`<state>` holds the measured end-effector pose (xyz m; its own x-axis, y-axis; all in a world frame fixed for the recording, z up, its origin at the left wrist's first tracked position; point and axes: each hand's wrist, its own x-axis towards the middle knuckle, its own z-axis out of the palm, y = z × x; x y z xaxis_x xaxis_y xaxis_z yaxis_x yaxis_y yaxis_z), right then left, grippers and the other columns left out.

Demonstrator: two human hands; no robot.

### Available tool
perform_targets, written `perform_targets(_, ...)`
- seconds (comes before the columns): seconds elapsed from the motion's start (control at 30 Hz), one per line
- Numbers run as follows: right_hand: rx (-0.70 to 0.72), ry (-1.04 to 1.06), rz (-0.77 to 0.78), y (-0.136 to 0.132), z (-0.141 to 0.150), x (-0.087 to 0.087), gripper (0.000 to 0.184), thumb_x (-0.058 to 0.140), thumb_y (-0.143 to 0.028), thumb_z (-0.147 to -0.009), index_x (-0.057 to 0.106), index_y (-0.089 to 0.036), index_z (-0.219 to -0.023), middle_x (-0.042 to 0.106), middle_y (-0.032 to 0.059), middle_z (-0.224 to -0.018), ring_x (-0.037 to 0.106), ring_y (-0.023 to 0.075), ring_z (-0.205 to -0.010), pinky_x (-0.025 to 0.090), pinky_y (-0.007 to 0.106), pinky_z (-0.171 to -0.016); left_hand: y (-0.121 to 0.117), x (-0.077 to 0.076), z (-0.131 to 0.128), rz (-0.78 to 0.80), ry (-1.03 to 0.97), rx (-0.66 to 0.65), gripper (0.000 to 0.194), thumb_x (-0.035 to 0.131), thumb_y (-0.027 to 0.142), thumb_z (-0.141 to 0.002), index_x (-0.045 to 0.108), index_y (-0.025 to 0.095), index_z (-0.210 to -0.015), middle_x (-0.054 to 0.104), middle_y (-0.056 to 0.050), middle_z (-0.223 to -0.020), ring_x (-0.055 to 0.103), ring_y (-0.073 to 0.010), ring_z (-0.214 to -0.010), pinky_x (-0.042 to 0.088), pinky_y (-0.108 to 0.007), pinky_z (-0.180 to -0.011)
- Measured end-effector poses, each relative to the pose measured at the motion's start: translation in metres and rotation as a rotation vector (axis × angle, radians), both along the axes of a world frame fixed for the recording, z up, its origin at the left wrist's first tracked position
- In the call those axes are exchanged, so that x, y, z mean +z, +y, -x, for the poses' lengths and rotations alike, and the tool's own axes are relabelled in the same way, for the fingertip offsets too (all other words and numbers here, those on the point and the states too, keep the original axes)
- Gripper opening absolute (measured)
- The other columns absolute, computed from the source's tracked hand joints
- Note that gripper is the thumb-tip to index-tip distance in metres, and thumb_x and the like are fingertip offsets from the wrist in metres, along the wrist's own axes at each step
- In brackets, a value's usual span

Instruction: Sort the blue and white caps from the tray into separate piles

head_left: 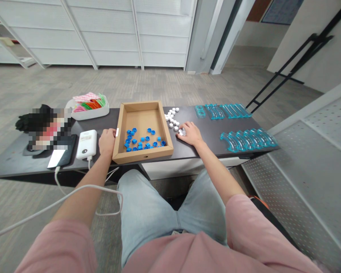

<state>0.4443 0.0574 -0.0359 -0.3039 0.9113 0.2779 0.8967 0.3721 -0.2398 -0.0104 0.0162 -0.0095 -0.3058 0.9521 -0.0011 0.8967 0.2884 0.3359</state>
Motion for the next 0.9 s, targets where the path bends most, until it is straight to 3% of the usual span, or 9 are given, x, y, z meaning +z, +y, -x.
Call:
perform_targets(0.13, -0.005, -0.002, -0.016, -0.0002, 0.0016, -0.0012, 0.023, 0.085, -0.043, -0.103, 0.085, -0.028, -0.120, 0.080, 0.0155, -0.132, 0.068, 0.0411, -0.123, 0.062, 0.053, -0.106, -0.0008, -0.0011, 0.0007, -0.005, 0.000, -0.008, 0.048, 0.042, 0.034, -0.122, 0.079, 0.021, -0.149, 0.070, -0.025, -0.156, 0.077, -0.0377, -0.133, 0.055, -0.051, -0.113)
perform_targets(0.43, -0.004, -0.010, -0.016, -0.0006, 0.0053, 0.0007, 0.021, 0.084, -0.038, -0.102, 0.084, -0.027, -0.119, 0.084, 0.0136, -0.129, 0.072, 0.0385, -0.122, 0.062, 0.047, -0.097, 0.0019, -0.0012, -0.0001, -0.010, 0.020, 0.000, 0.040, 0.051, 0.024, -0.120, 0.080, 0.017, -0.146, 0.072, -0.025, -0.155, 0.077, -0.0363, -0.137, 0.057, -0.049, -0.116)
perform_targets(0.53, 0.010, -0.011, -0.016, -0.0001, 0.0065, 0.0021, 0.020, 0.085, -0.039, -0.102, 0.084, -0.027, -0.118, 0.085, 0.0137, -0.128, 0.073, 0.0386, -0.122, 0.062, 0.046, -0.097, 0.0031, -0.0025, 0.0023, -0.011, 0.018, 0.006, 0.040, 0.052, 0.025, -0.120, 0.080, 0.018, -0.148, 0.073, -0.023, -0.154, 0.078, -0.0343, -0.134, 0.057, -0.047, -0.113)
perform_targets(0.7, 0.031, -0.007, -0.016, 0.0013, 0.0063, 0.0029, 0.018, 0.083, -0.038, -0.103, 0.084, -0.026, -0.115, 0.087, 0.0129, -0.126, 0.075, 0.0376, -0.124, 0.062, 0.045, -0.097, 0.0039, -0.0050, 0.0063, -0.018, 0.012, 0.023, 0.040, 0.054, 0.033, -0.119, 0.083, 0.030, -0.147, 0.074, -0.017, -0.151, 0.079, -0.0312, -0.127, 0.056, -0.047, -0.109)
perform_targets(0.9, 0.086, -0.001, -0.001, 0.0027, 0.0050, 0.0037, 0.019, 0.084, -0.040, -0.104, 0.085, -0.027, -0.117, 0.087, 0.0128, -0.128, 0.075, 0.0382, -0.126, 0.064, 0.047, -0.101, 0.0034, -0.0046, 0.0040, 0.011, 0.012, 0.021, 0.043, 0.048, 0.028, -0.120, 0.078, 0.022, -0.150, 0.071, -0.020, -0.156, 0.076, -0.0335, -0.130, 0.055, -0.049, -0.113)
